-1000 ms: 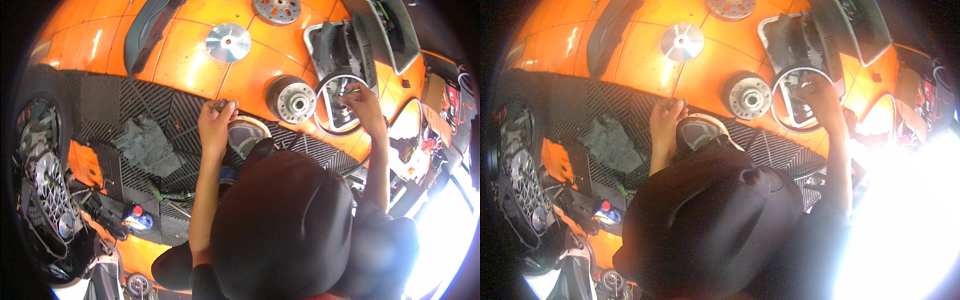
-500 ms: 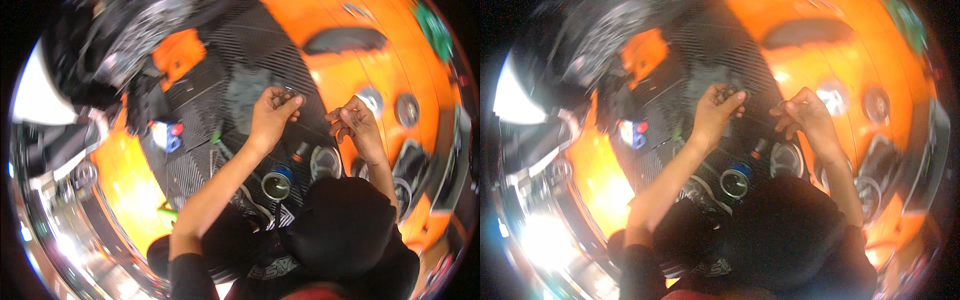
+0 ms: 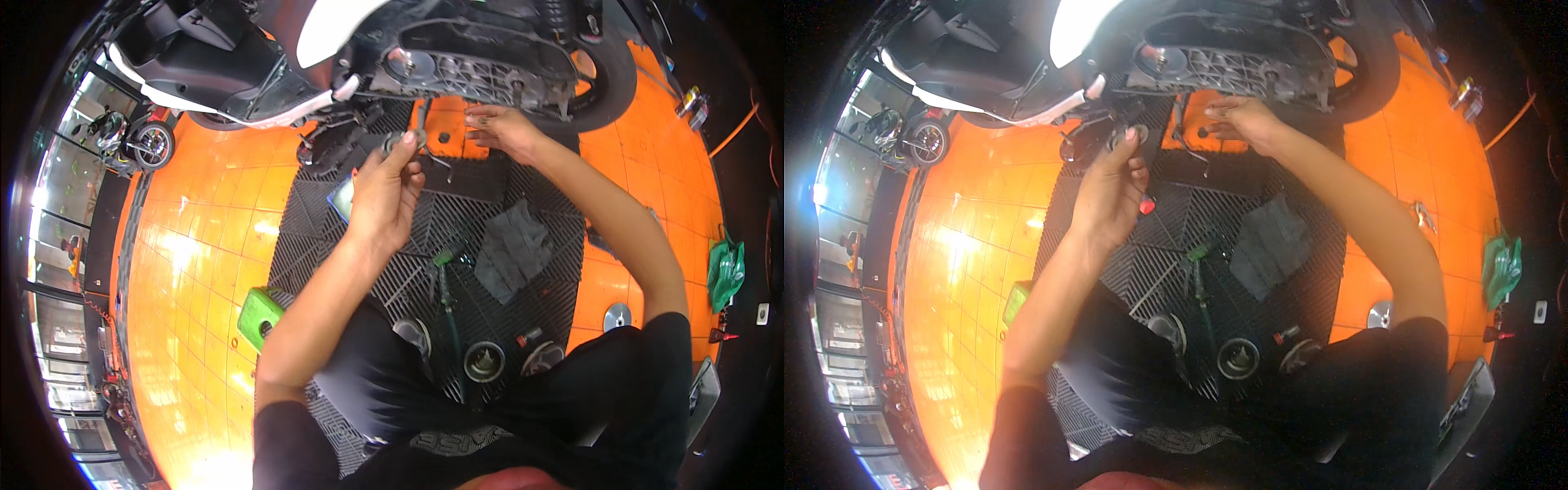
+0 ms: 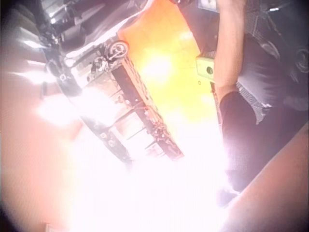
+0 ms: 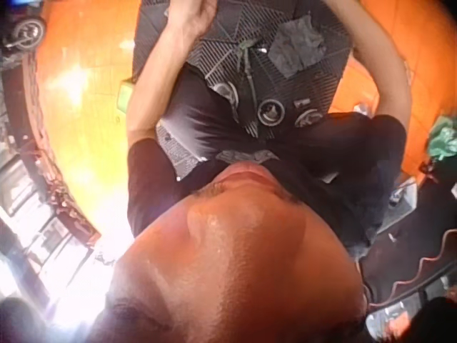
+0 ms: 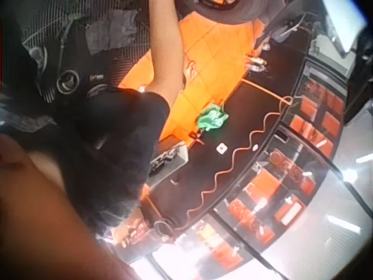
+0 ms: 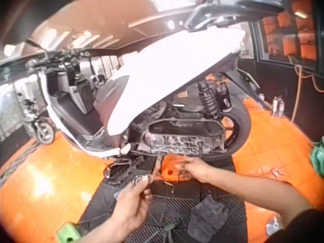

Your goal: The person sits on the floor of a workshop and assembles a scooter's clutch mechanism. They handle a clutch bell, a clutch plate, and a small metal ring, fitting them together by hand. The person then installs the assembled components into the scooter's engine casing and wipes the area with a cloth.

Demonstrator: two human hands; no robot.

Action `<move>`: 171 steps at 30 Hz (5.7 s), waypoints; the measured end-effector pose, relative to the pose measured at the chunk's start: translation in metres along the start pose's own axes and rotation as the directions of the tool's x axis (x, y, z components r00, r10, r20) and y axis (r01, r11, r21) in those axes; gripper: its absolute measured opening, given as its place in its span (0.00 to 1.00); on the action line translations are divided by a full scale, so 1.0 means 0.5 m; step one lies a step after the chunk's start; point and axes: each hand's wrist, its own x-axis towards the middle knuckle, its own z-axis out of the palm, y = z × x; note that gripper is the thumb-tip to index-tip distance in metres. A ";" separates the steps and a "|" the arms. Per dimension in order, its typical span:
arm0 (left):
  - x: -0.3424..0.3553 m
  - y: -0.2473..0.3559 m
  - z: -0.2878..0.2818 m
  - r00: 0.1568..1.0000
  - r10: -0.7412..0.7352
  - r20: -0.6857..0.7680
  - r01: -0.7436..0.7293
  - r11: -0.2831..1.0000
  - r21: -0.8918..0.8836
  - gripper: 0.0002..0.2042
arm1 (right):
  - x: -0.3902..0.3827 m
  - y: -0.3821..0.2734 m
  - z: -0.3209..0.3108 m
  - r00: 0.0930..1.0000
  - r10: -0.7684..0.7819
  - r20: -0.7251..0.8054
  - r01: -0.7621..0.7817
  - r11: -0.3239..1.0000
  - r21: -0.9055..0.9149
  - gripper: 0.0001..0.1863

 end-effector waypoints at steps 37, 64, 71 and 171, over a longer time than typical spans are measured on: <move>0.133 0.017 -0.061 0.975 0.211 -0.062 -0.190 0.950 0.248 0.15 | 0.522 0.084 0.113 0.928 0.094 -0.360 0.192 0.707 0.680 0.18; 0.124 0.015 -0.038 0.984 0.178 -0.019 -0.168 0.958 0.234 0.14 | 0.512 0.084 0.095 0.966 0.132 -0.221 0.103 0.590 0.801 0.17; 0.129 0.010 -0.043 0.985 0.172 0.003 -0.168 0.961 0.221 0.15 | 0.531 0.072 0.076 0.952 0.182 -0.244 0.075 0.637 0.767 0.14; 0.009 -0.247 0.099 0.636 -0.747 0.192 -0.566 -0.282 0.775 0.25 | -0.690 0.594 -0.497 0.905 0.408 -0.122 -0.258 0.295 -0.920 0.10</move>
